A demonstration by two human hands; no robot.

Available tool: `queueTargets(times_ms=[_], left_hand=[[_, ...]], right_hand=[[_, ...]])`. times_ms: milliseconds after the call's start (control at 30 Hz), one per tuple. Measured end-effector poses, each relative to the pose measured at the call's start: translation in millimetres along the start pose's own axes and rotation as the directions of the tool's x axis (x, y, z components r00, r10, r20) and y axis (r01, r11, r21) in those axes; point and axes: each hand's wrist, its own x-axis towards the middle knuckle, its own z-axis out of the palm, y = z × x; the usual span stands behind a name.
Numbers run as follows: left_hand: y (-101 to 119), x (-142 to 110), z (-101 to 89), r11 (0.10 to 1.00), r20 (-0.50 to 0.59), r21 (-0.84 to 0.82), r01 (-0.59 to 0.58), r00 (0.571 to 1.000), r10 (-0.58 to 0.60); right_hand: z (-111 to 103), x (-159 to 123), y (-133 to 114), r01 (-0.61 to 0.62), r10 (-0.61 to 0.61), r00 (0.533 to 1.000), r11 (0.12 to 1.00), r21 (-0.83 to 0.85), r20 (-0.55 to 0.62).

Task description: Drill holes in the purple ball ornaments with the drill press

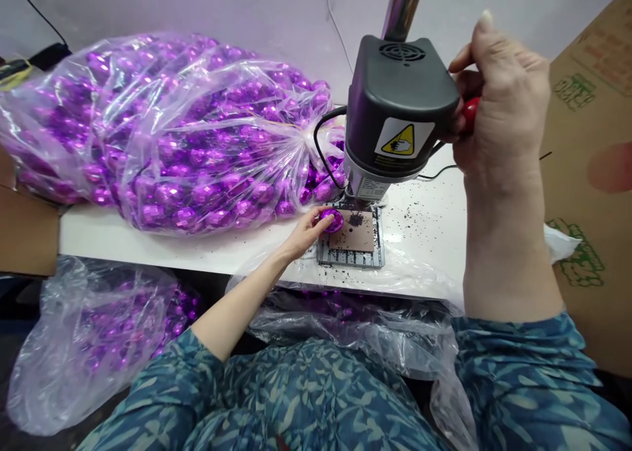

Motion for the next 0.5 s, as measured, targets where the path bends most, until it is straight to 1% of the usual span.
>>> queueTargets(times_ms=[33,67,100,200,267,333,433,500], left_hand=[[-2,2,1.4,0.999,0.02,-0.029,0.019,1.0,-0.019],[-3,5,3.0,0.997,0.035,-0.066,0.039,0.999,-0.037],[-5,7,4.9,0.993,0.042,-0.101,0.053,0.998,-0.049],[-4,13,10.8,0.986,0.053,-0.148,0.074,0.996,-0.066],[-1,15,13.7,0.985,0.085,-0.146,0.091,0.993,-0.08],[0,17,14.7,0.988,0.113,-0.12,0.1,0.99,-0.086],[-4,19,12.9,0.998,0.112,-0.025,0.053,0.992,-0.05],[-10,21,10.9,1.0,0.102,0.028,-0.011,0.995,0.008]], right_hand=[[1,-2,-5,-0.102,0.103,0.995,0.989,0.106,-0.004],[2,-4,-10,-0.168,0.171,0.985,0.968,0.189,-0.002],[2,-6,-14,-0.198,0.206,0.979,0.948,0.249,-0.004],[4,-9,-19,-0.172,0.184,0.983,0.932,0.32,-0.007],[5,-8,-15,-0.147,0.161,0.987,0.915,0.376,-0.005],[7,-4,-10,-0.094,0.129,0.991,0.873,0.479,-0.039],[12,1,-5,-0.027,0.107,0.99,0.79,0.612,-0.095],[15,3,-5,-0.023,0.106,0.99,0.773,0.634,-0.094]])
